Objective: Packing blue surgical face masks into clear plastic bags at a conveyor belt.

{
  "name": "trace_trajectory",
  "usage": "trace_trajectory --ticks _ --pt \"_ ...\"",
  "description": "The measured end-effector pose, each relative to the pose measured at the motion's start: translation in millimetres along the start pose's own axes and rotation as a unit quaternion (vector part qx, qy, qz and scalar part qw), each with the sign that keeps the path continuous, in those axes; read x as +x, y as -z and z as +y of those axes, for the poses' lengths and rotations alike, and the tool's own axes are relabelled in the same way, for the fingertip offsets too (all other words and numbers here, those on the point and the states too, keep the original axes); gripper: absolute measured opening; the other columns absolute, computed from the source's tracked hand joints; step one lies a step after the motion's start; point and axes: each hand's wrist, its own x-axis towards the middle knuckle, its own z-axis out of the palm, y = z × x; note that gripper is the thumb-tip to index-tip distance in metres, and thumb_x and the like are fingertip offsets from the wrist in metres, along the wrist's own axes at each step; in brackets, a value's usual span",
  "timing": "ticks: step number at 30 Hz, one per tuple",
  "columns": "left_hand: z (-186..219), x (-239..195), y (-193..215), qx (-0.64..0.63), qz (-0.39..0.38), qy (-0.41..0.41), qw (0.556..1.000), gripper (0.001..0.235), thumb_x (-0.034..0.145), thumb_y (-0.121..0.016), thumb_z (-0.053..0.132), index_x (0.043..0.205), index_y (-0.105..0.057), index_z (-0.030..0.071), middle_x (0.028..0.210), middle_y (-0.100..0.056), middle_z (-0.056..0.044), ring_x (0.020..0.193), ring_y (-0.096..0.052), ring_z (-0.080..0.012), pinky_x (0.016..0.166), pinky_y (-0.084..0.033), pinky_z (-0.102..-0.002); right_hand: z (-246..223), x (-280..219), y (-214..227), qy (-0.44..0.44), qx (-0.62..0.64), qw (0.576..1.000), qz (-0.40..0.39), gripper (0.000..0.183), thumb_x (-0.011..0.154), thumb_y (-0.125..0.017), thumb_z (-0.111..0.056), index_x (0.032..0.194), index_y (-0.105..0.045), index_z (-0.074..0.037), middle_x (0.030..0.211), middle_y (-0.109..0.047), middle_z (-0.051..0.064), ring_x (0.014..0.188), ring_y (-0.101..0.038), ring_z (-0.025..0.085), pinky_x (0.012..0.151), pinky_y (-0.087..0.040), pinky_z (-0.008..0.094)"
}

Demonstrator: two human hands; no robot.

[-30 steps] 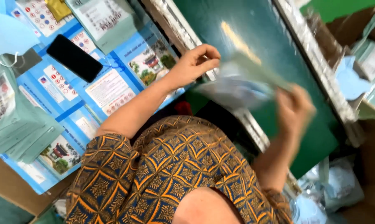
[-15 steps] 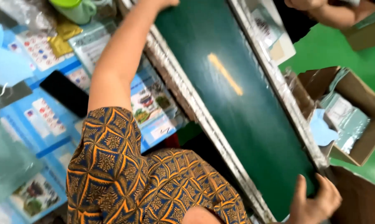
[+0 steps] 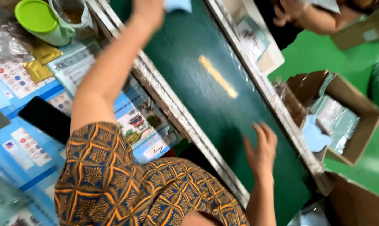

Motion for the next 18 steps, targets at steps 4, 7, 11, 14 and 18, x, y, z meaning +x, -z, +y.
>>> trace_trajectory --ticks 4,7,11,14,18 --pt "151 -52 71 -0.047 -0.068 -0.079 0.993 0.048 0.079 -0.071 0.022 0.127 -0.066 0.016 0.113 -0.066 -0.012 0.111 -0.059 -0.0298 0.09 -0.042 -0.051 -39 39 -29 0.153 0.041 0.987 0.028 0.091 0.072 -0.09 -0.033 0.147 -0.046 -0.004 0.151 -0.043 0.03 0.139 -0.04 0.05 0.112 -0.036 0.057" --pt "231 -90 135 -0.228 -0.131 -0.125 0.957 0.052 0.083 -0.076 0.019 0.133 -0.064 0.02 0.127 -0.066 -0.009 0.123 -0.059 -0.0282 0.098 -0.045 -0.049 -38 43 -45 0.18 0.03 0.983 0.036 0.098 0.068 -0.091 -0.036 0.145 -0.045 0.001 0.145 -0.045 0.033 0.134 -0.043 0.052 0.106 -0.035 0.061" --pt "243 -81 224 -0.562 -0.141 0.009 0.815 0.081 0.082 -0.096 0.023 0.148 -0.049 0.014 0.151 -0.055 -0.011 0.145 -0.052 -0.0321 0.123 -0.043 -0.044 18 1 -49 0.1 0.123 0.987 -0.009 0.042 0.091 -0.076 -0.005 0.131 -0.068 -0.013 0.121 -0.075 0.013 0.116 -0.07 0.033 0.1 -0.051 0.043" --pt "242 -72 250 -0.512 -0.174 0.023 0.841 0.111 0.072 -0.098 0.033 0.16 -0.033 0.015 0.164 -0.042 -0.016 0.152 -0.04 -0.0363 0.128 -0.033 -0.048 29 -28 -21 -0.049 0.349 0.936 -0.013 0.017 0.095 -0.073 -0.006 0.112 -0.074 -0.007 0.098 -0.077 0.01 0.09 -0.074 0.024 0.089 -0.057 0.038" --pt "278 -88 186 -0.443 -0.194 -0.064 0.873 0.133 0.066 -0.101 0.043 0.163 -0.016 0.009 0.165 -0.029 -0.024 0.153 -0.026 -0.0436 0.121 -0.016 -0.058 26 -44 -26 -0.136 0.54 0.828 -0.062 0.027 0.092 -0.073 -0.007 0.119 -0.073 -0.006 0.112 -0.076 0.007 0.105 -0.073 0.018 0.098 -0.058 0.034"
